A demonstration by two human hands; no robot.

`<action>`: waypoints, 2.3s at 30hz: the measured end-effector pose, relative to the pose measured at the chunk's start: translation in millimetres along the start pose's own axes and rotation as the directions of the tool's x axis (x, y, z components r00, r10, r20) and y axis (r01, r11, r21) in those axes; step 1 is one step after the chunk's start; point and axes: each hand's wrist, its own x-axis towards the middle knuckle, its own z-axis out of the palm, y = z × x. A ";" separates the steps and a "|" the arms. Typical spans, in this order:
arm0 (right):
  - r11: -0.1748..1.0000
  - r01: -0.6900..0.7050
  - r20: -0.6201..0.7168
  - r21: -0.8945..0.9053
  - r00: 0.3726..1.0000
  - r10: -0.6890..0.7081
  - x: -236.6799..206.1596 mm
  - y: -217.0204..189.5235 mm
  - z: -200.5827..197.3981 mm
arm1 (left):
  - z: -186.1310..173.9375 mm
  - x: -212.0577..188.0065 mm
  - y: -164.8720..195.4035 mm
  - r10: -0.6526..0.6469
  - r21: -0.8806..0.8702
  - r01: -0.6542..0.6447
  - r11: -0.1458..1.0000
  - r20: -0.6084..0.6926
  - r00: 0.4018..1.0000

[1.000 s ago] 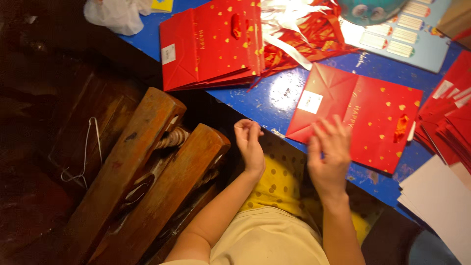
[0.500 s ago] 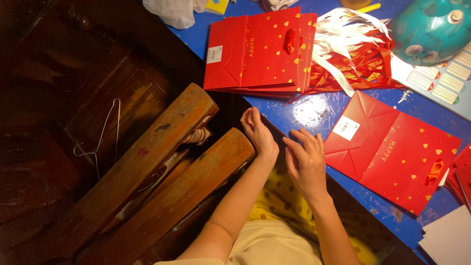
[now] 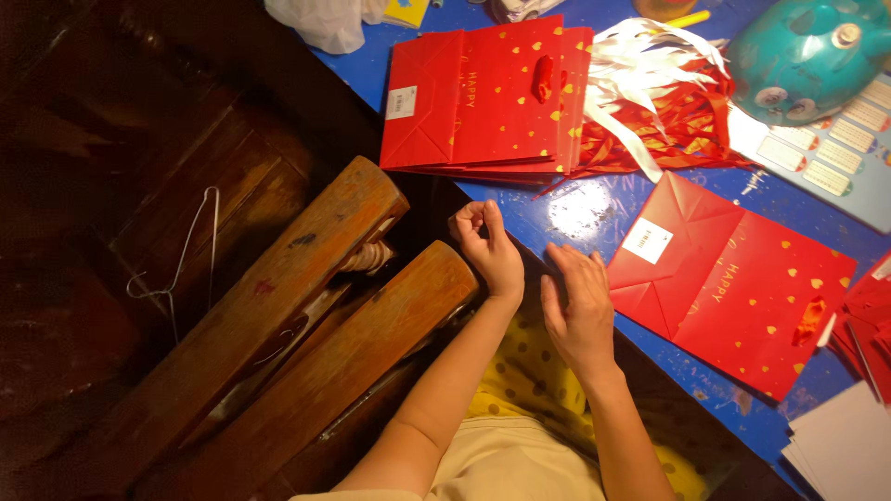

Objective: The person assembles red Valentine's Day gift bags by inserting white paper inserts, threading red ribbons through the bag handles, and folding the bags closed. The person handles multiple bags one at a time and stacks the finished bags on the table.

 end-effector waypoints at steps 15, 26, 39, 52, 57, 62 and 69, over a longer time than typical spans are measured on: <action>0.723 -0.154 -0.185 0.674 0.912 0.366 -50.2 24.3 -43.9 | -33.9 -93.2 86.0 0.270 -0.127 -0.251 0.960 0.664 0.697; 0.699 -0.134 -0.265 0.703 0.862 0.432 -63.6 33.5 -69.6 | -26.3 -107.3 82.3 0.130 -0.202 0.060 0.978 0.802 0.583; 0.886 -0.430 -0.387 0.173 0.798 0.462 -61.3 80.1 -100.8 | -0.6 -117.2 81.7 0.276 -0.066 -0.651 0.756 0.934 0.226; 0.884 -0.467 -0.325 -0.031 0.841 0.433 -62.1 90.5 -95.0 | -3.3 -113.6 81.5 0.279 -0.087 -0.658 0.748 0.941 0.193; 0.885 -0.458 -0.334 -0.081 0.849 0.409 -60.2 88.9 -93.4 | 1.3 -114.5 80.3 0.276 -0.071 -0.672 0.738 0.939 0.204; 0.885 -0.457 -0.330 -0.087 0.852 0.407 -57.9 86.3 -93.9 | 5.6 -117.0 75.9 0.270 -0.034 -0.727 0.686 0.939 0.211; 0.894 -0.437 -0.324 -0.097 0.863 0.387 -58.2 83.7 -94.9 | 14.1 -126.6 74.3 0.234 0.026 -0.872 0.488 0.959 0.159</action>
